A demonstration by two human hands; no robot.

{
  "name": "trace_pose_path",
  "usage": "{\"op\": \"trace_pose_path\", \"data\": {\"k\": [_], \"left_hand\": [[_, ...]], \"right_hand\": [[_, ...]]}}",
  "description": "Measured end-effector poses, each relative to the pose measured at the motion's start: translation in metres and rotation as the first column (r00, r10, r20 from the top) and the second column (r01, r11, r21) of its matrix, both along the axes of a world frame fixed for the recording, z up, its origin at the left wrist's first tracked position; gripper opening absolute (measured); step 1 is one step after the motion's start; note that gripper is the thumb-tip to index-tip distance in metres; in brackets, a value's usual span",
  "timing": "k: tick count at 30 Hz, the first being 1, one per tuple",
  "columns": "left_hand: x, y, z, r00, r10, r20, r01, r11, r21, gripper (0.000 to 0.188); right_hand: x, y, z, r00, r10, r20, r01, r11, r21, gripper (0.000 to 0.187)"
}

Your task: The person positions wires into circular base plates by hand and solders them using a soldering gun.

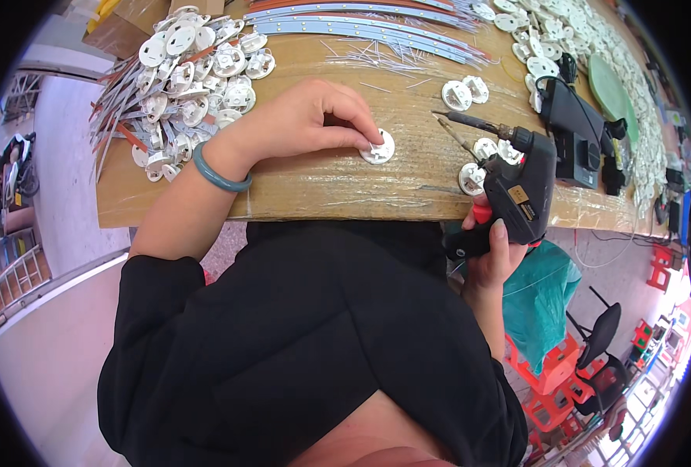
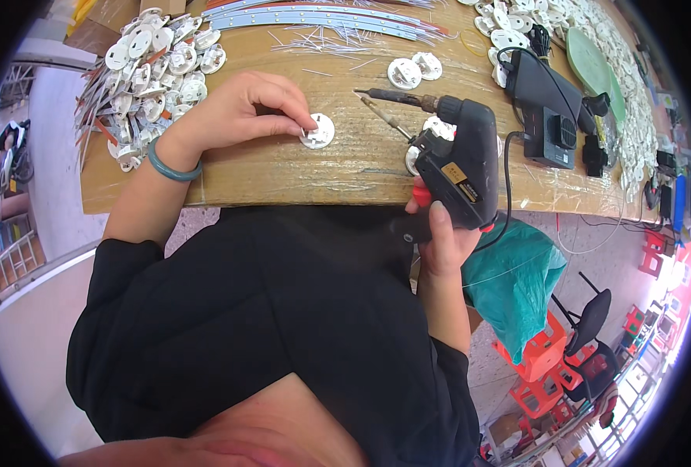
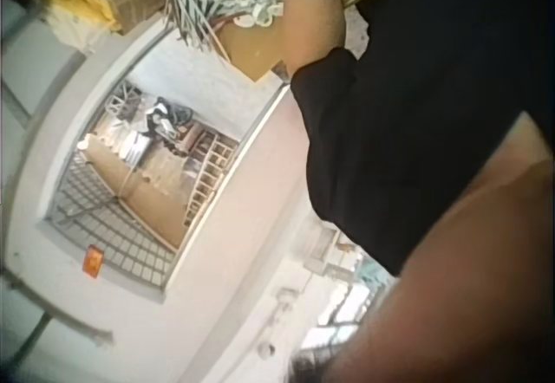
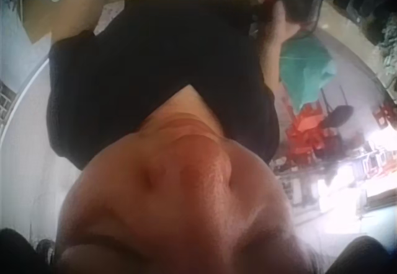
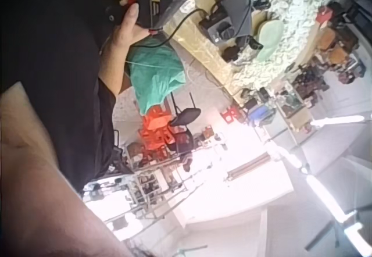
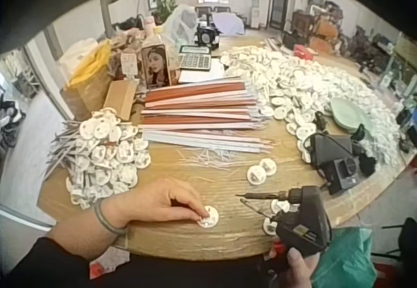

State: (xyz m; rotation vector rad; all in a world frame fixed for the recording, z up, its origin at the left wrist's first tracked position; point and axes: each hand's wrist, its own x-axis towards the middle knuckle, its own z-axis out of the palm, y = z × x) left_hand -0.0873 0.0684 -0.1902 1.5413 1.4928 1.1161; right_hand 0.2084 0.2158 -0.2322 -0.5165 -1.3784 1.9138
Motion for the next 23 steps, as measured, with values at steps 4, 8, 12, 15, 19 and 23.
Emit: {"op": "trace_pose_path", "data": {"k": [4,8,12,15,19,23], "left_hand": [[0.001,0.001,-0.001,1.000,-0.022,0.009,0.022,0.999,0.032,0.011],[0.003,0.001,-0.001,1.000,0.000,0.004,0.000,1.000,-0.002,0.009],[0.010,0.000,0.002,1.000,0.018,0.008,-0.018,0.998,-0.054,0.007],[0.014,0.000,0.002,1.000,0.015,-0.027,-0.016,0.998,-0.059,0.005],[0.018,-0.001,0.001,0.993,0.016,-0.118,-0.017,1.000,-0.007,0.005],[0.018,-0.001,0.003,0.980,-0.008,-0.201,0.007,1.000,-0.003,0.004]], "right_hand": [[0.000,-0.007,0.005,0.994,0.003,0.108,-0.015,0.994,0.109,0.049],[0.007,-0.006,0.001,0.993,0.024,0.116,-0.036,0.994,0.106,0.053],[0.012,-0.007,0.001,0.990,0.056,0.126,-0.062,0.997,0.046,0.061],[0.019,-0.005,-0.003,0.981,0.069,0.181,-0.090,0.990,0.109,0.060],[0.022,-0.003,-0.004,0.960,0.104,0.261,-0.169,0.956,0.238,0.057],[0.030,0.006,-0.005,0.914,0.130,0.384,-0.289,0.873,0.393,0.058]]}}
